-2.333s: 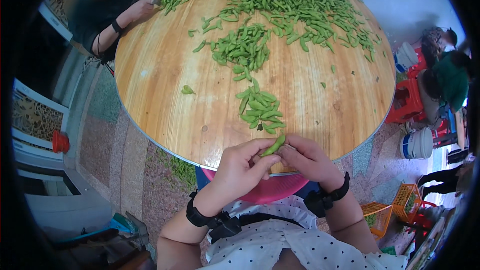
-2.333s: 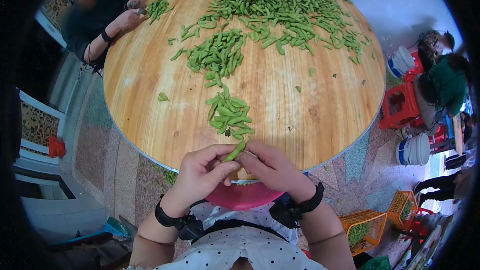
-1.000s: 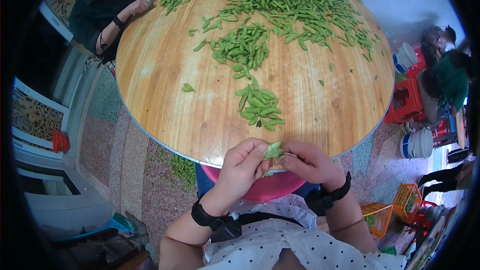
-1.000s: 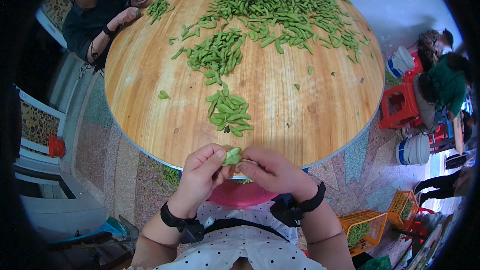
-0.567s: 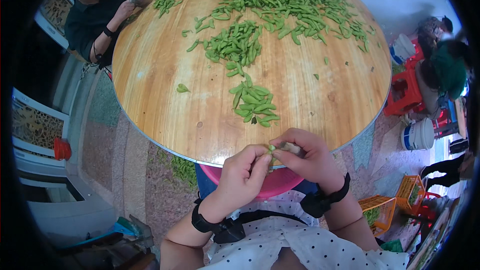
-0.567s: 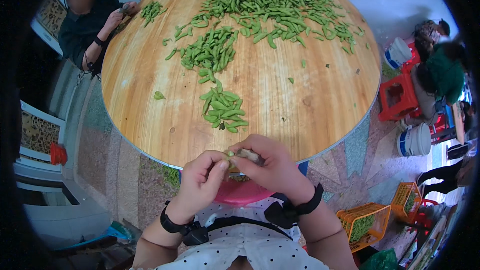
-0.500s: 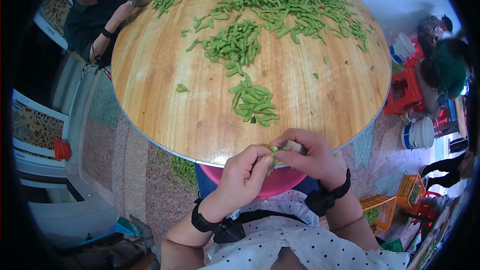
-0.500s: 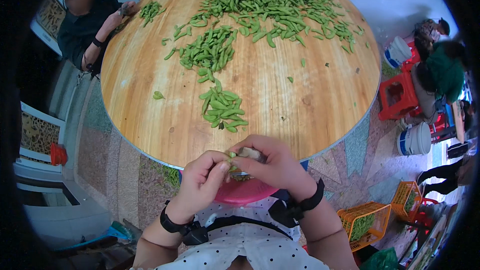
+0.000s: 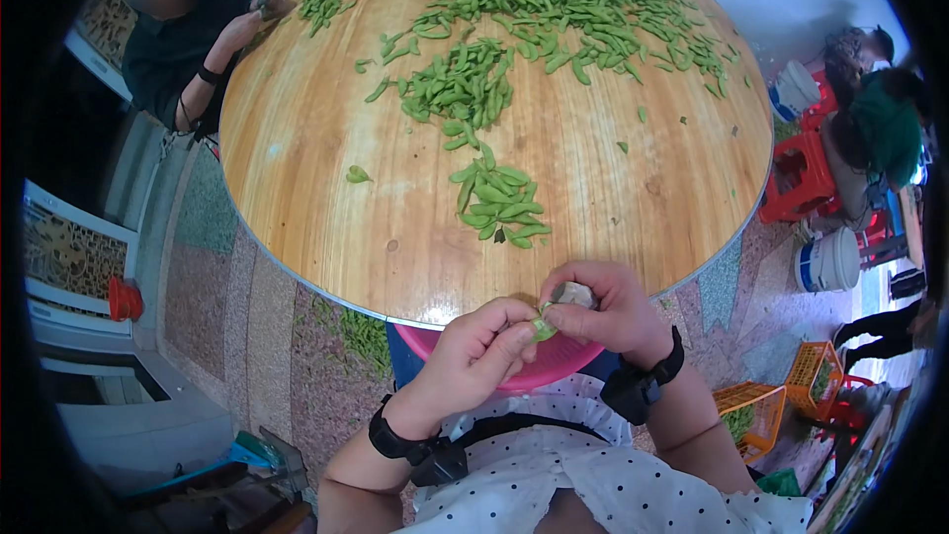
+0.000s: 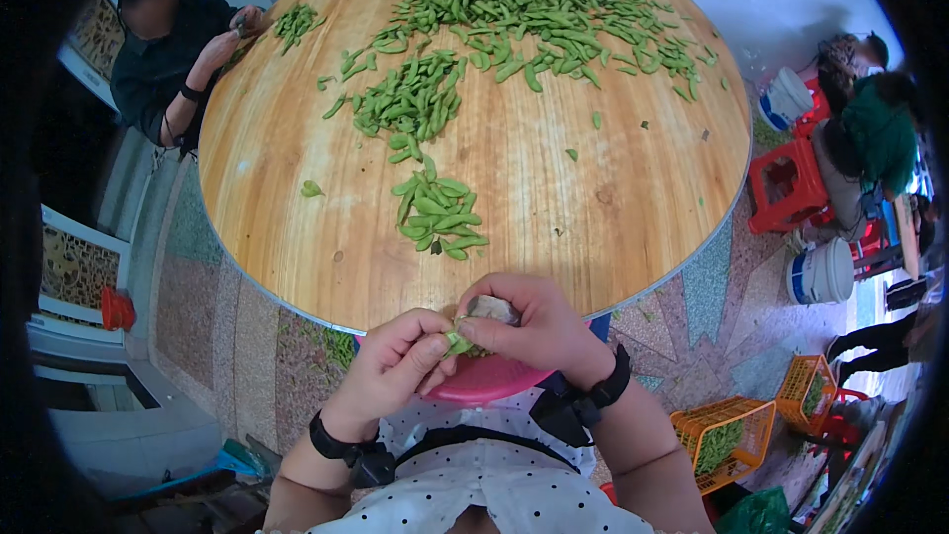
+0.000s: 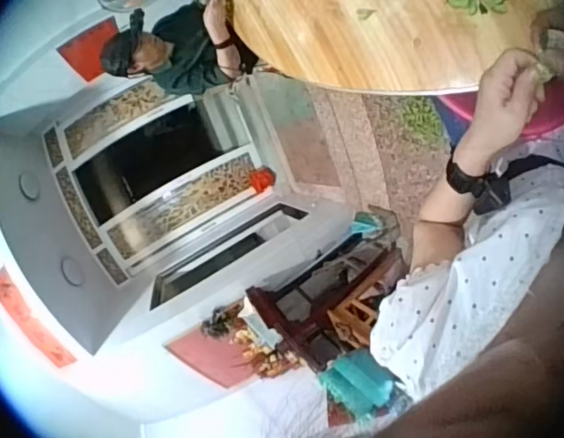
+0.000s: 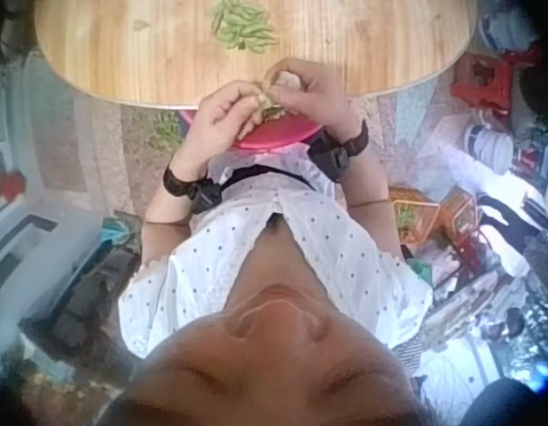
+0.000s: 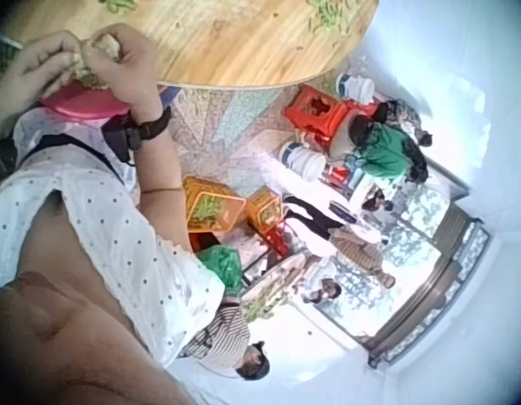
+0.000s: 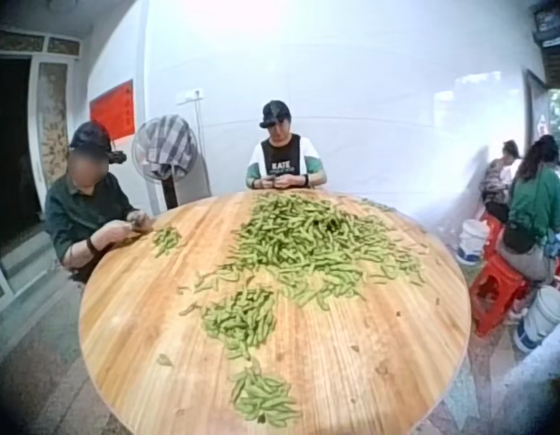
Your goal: Shelling green peapods into a pink bowl on a wooden table.
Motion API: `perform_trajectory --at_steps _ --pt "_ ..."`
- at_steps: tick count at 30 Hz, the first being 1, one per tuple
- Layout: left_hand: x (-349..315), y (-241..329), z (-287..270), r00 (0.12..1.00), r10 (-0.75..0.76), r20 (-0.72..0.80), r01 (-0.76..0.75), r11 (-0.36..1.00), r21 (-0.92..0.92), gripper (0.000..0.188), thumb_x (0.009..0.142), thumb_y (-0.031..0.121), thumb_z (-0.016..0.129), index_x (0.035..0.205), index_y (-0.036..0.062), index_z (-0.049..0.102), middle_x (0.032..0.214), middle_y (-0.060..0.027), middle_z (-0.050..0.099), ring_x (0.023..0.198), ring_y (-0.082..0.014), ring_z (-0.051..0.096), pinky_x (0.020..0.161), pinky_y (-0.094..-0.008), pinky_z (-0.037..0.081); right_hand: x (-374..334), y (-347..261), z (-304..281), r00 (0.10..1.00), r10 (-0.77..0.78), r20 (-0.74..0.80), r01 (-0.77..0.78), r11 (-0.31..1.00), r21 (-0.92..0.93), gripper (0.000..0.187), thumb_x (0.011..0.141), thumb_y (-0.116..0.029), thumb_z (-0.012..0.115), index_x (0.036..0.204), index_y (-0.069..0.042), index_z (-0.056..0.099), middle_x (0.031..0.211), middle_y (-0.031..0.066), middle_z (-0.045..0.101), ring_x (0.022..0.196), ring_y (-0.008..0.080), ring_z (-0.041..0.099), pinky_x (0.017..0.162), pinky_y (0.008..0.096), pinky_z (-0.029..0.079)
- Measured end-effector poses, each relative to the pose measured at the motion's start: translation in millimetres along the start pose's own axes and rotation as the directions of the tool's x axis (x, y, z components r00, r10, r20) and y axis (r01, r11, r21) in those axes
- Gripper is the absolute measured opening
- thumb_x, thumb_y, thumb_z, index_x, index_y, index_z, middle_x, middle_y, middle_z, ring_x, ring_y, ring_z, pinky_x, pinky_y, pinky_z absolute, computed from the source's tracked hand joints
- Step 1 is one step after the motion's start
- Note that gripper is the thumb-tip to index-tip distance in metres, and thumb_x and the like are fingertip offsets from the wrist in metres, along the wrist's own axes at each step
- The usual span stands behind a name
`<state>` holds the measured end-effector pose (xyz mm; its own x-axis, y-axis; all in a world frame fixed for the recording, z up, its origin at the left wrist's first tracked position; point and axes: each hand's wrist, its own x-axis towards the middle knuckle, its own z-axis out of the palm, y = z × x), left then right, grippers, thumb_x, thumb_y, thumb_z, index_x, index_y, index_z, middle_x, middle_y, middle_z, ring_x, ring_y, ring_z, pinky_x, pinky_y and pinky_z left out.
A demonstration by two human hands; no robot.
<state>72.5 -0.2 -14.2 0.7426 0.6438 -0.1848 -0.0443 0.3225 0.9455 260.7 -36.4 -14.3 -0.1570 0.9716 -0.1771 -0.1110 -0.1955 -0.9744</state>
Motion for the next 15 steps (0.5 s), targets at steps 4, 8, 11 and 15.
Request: perform_trajectory --at_steps 4,8,11,15 --pt "-2.1 -1.6 -0.7 0.999 -0.031 0.009 0.031 0.998 -0.063 0.015 0.092 0.009 0.042 0.099 -0.0021 0.049 0.075 -0.0048 0.054 0.053 -0.0059 0.045 0.048 -0.0186 0.036 0.2 9.4 11.0 0.986 -0.124 -0.111 0.120 0.992 -0.042 0.012 0.078 -0.010 0.063 0.085 -0.001 0.059 0.071 -0.0032 0.054 0.065 0.0029 0.048 0.057 0.0195 0.040" --pt "-7.3 -4.3 -3.8 0.999 -0.015 -0.051 0.008 0.990 -0.143 0.017 0.090 0.006 0.045 0.103 -0.0036 0.049 0.081 -0.0068 0.057 0.059 -0.0082 0.051 0.054 -0.0206 0.042 0.2 2.0 12.0 0.987 0.042 -0.154 -0.039 0.999 0.025 0.010 0.078 -0.009 0.062 0.084 -0.001 0.058 0.068 -0.0033 0.054 0.062 0.0023 0.047 0.054 0.0192 0.040" --pt "-15.3 -2.7 -10.7 0.993 -0.030 -0.114 0.007 0.980 -0.197 0.018 0.088 0.005 0.048 0.103 -0.0044 0.050 0.085 -0.0084 0.059 0.062 -0.0103 0.055 0.056 -0.0217 0.045 -2.9 -5.5 7.6 0.975 0.105 -0.196 -0.093 0.993 0.068 0.011 0.078 -0.009 0.064 0.082 -0.001 0.058 0.068 -0.0027 0.054 0.061 0.0025 0.046 0.054 0.0195 0.039" --pt "-19.4 -4.2 -17.8 0.977 -0.031 -0.209 -0.020 0.971 -0.238 0.018 0.087 0.005 0.050 0.102 -0.0047 0.050 0.082 -0.0097 0.060 0.060 -0.0120 0.056 0.054 -0.0225 0.047 -11.3 -1.7 5.4 0.982 -0.008 -0.190 -0.019 0.990 -0.139 0.012 0.076 -0.009 0.065 0.081 -0.002 0.056 0.069 -0.0018 0.055 0.061 0.0032 0.045 0.054 0.0198 0.039"
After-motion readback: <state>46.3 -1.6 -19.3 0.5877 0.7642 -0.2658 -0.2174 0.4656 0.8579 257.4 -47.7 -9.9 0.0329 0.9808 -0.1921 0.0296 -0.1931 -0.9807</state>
